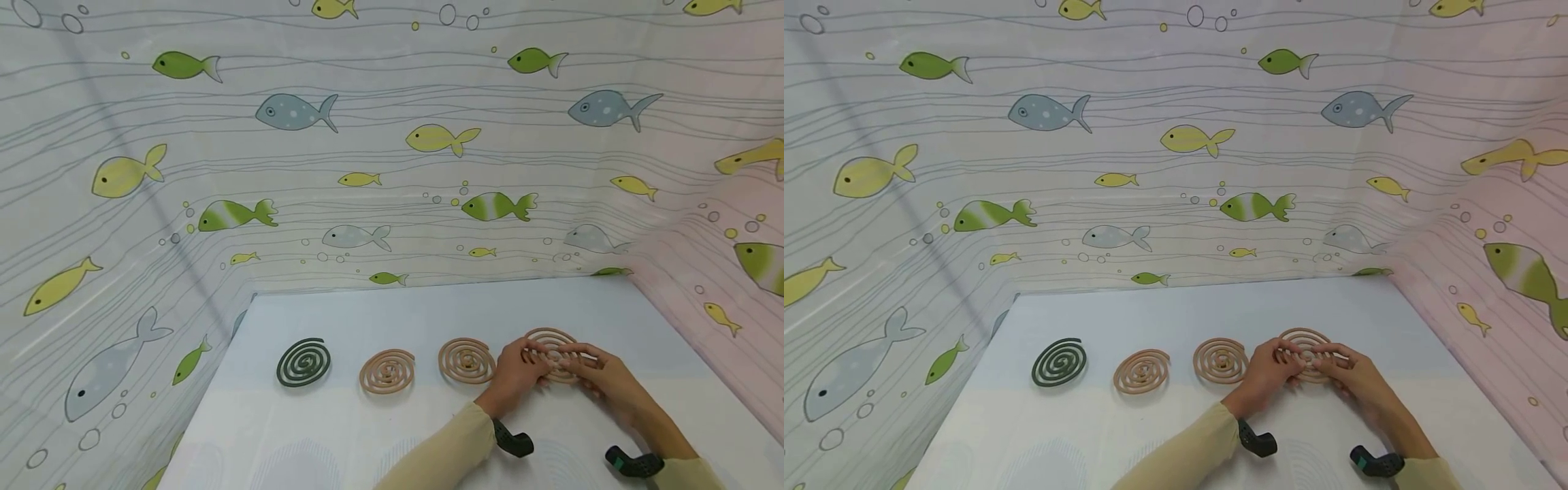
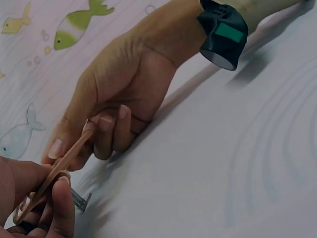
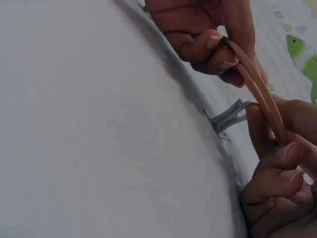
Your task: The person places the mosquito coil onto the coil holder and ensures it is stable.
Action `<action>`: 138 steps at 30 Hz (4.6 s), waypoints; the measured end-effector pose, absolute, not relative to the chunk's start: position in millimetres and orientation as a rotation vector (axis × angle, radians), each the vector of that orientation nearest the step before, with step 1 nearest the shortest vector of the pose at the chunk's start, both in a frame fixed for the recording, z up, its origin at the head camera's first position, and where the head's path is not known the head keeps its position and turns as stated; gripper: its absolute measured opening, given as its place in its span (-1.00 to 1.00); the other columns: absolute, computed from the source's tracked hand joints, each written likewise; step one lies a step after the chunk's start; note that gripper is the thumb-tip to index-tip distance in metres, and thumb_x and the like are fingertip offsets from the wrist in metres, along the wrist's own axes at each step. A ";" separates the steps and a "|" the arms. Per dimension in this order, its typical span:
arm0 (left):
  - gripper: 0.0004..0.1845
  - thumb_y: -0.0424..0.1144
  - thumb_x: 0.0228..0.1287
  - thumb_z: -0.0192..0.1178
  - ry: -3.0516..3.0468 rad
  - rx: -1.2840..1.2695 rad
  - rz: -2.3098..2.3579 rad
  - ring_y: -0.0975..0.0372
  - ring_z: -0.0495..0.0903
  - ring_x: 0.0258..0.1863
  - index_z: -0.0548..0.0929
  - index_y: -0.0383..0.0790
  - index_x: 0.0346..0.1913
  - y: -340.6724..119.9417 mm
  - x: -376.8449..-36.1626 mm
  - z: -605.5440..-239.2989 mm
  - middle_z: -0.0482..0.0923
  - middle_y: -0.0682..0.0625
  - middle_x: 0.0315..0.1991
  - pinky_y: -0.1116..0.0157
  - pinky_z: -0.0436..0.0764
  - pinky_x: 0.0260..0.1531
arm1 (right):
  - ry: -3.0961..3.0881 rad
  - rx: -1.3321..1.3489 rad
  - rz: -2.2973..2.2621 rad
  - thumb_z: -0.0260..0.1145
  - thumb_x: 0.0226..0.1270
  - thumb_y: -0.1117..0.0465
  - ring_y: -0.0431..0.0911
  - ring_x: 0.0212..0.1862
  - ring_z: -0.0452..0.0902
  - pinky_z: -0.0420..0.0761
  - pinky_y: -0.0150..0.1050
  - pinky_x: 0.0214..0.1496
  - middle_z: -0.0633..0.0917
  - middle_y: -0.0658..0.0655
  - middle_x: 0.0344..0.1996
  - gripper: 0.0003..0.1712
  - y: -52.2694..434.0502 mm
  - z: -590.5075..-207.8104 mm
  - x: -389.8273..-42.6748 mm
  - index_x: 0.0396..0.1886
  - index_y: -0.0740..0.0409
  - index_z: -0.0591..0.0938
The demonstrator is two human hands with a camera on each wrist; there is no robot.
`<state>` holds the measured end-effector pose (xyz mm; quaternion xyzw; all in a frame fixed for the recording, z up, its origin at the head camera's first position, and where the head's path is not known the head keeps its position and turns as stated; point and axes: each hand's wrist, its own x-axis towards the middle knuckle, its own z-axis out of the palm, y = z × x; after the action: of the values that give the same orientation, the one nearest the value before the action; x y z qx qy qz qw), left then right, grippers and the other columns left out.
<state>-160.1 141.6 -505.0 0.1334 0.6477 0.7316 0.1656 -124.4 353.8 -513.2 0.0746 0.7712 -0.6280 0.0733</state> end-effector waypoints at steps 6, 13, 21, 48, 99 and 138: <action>-0.79 -0.48 0.30 0.33 1.885 0.378 2.059 0.10 0.62 -0.60 0.70 -0.23 -0.04 141.7 -160.1 -509.3 0.58 0.00 -0.54 0.27 0.68 -0.47 | 2.350 0.211 -1.822 0.37 0.47 -0.05 -0.21 -0.55 0.30 0.40 -0.26 -0.57 0.73 -0.03 -0.33 -0.41 352.5 -512.6 -126.6 0.34 0.14 0.52; -0.82 -0.43 0.31 0.36 1.961 0.391 2.018 -0.04 0.61 -0.63 0.71 -0.19 -0.07 142.5 -161.6 -511.0 0.56 0.01 -0.60 0.31 0.59 -0.56 | 2.369 0.216 -1.812 0.36 0.48 -0.05 -0.21 -0.55 0.33 0.41 -0.28 -0.57 0.73 -0.06 -0.33 -0.41 351.1 -510.9 -126.0 0.34 0.17 0.52; -0.82 -0.44 0.31 0.37 1.986 0.348 2.002 0.08 0.55 -0.67 0.70 -0.16 -0.10 142.9 -161.1 -508.4 0.50 0.06 -0.62 0.34 0.54 -0.60 | 2.362 0.231 -1.812 0.37 0.47 -0.07 -0.22 -0.59 0.28 0.37 -0.26 -0.62 0.64 -0.04 -0.43 -0.42 349.0 -509.6 -126.2 0.30 0.16 0.54; -0.87 -0.36 0.34 0.37 2.175 0.392 1.941 0.36 0.45 -0.75 0.70 -0.14 -0.11 145.1 -163.4 -507.2 0.50 0.14 -0.64 0.47 0.42 -0.65 | 2.434 0.213 -1.788 0.41 0.43 -0.06 -0.25 -0.64 0.21 0.31 -0.28 -0.67 0.50 -0.07 -0.58 -0.44 343.6 -508.1 -129.3 0.23 0.20 0.59; -0.87 -0.33 0.36 0.37 2.100 0.360 1.967 0.24 0.55 -0.72 0.70 -0.13 -0.09 146.4 -162.1 -512.5 0.58 0.02 -0.62 0.43 0.49 -0.67 | 2.381 0.264 -1.793 0.35 0.48 -0.07 -0.22 -0.56 0.29 0.41 -0.32 -0.57 0.63 -0.03 -0.39 -0.42 341.4 -508.5 -130.9 0.28 0.22 0.57; -0.87 -0.38 0.34 0.37 2.103 0.255 1.969 0.30 0.50 -0.72 0.69 -0.12 -0.14 142.5 -162.3 -510.9 0.55 0.08 -0.62 0.43 0.44 -0.72 | 2.391 0.256 -1.786 0.40 0.44 -0.06 -0.21 -0.55 0.33 0.46 -0.30 -0.56 0.53 0.01 -0.38 -0.38 333.7 -511.1 -132.7 0.30 0.24 0.55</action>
<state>-162.3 142.5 -510.9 0.0874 0.7216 0.6755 0.1244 -132.7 333.7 -511.1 0.0851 0.7962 -0.5946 0.0730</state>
